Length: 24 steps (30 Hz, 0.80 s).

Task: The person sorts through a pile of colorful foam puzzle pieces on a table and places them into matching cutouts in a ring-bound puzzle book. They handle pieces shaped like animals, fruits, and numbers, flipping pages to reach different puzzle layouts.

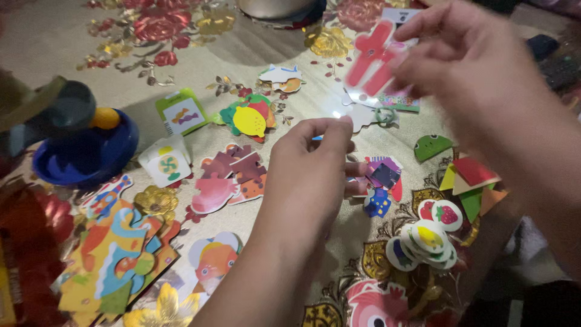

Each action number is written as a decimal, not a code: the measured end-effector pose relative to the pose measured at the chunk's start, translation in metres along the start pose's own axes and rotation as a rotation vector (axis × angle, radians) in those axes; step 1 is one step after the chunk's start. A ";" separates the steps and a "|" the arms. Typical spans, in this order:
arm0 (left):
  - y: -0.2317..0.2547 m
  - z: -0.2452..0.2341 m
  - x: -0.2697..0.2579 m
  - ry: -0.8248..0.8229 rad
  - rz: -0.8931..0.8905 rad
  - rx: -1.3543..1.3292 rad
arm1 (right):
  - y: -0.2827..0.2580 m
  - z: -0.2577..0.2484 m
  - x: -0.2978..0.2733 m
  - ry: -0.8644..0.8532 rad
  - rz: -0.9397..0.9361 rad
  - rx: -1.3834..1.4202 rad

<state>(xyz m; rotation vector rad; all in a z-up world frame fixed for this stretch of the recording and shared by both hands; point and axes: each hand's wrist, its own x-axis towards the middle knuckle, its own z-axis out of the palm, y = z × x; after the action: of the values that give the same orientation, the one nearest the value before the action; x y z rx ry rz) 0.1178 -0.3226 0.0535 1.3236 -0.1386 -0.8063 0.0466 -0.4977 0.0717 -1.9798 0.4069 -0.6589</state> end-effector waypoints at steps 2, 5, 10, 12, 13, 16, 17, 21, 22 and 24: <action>0.005 -0.008 -0.016 0.012 -0.018 0.063 | -0.021 0.012 -0.024 -0.109 0.110 0.094; 0.008 -0.031 -0.044 0.047 0.002 0.103 | -0.046 0.036 -0.054 -0.305 0.219 0.050; -0.008 -0.076 -0.097 0.115 0.026 0.106 | -0.079 0.077 -0.078 -0.516 0.265 -0.224; -0.018 -0.097 -0.119 0.234 -0.047 0.115 | -0.097 0.102 -0.081 -0.596 0.297 -0.448; -0.022 -0.111 -0.131 0.304 -0.017 0.136 | -0.106 0.116 -0.085 -0.633 0.308 -0.515; -0.032 -0.156 -0.165 0.492 0.078 0.161 | -0.131 0.161 -0.103 -0.757 0.314 -0.553; -0.032 -0.175 -0.176 0.541 0.115 0.140 | -0.136 0.176 -0.109 -0.812 0.297 -0.498; -0.033 -0.239 -0.225 0.875 0.203 -0.139 | -0.142 0.263 -0.146 -0.883 0.335 -0.171; -0.033 -0.252 -0.237 0.945 0.155 -0.124 | -0.143 0.281 -0.151 -0.889 0.362 -0.086; -0.032 -0.275 -0.260 1.079 0.048 -0.097 | -0.146 0.320 -0.161 -0.897 0.426 0.079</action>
<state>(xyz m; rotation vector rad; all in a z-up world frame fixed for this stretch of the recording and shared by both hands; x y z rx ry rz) 0.0581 0.0518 0.0376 1.4915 0.7087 0.0189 0.1123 -0.1187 0.0341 -1.8161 0.2179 0.4786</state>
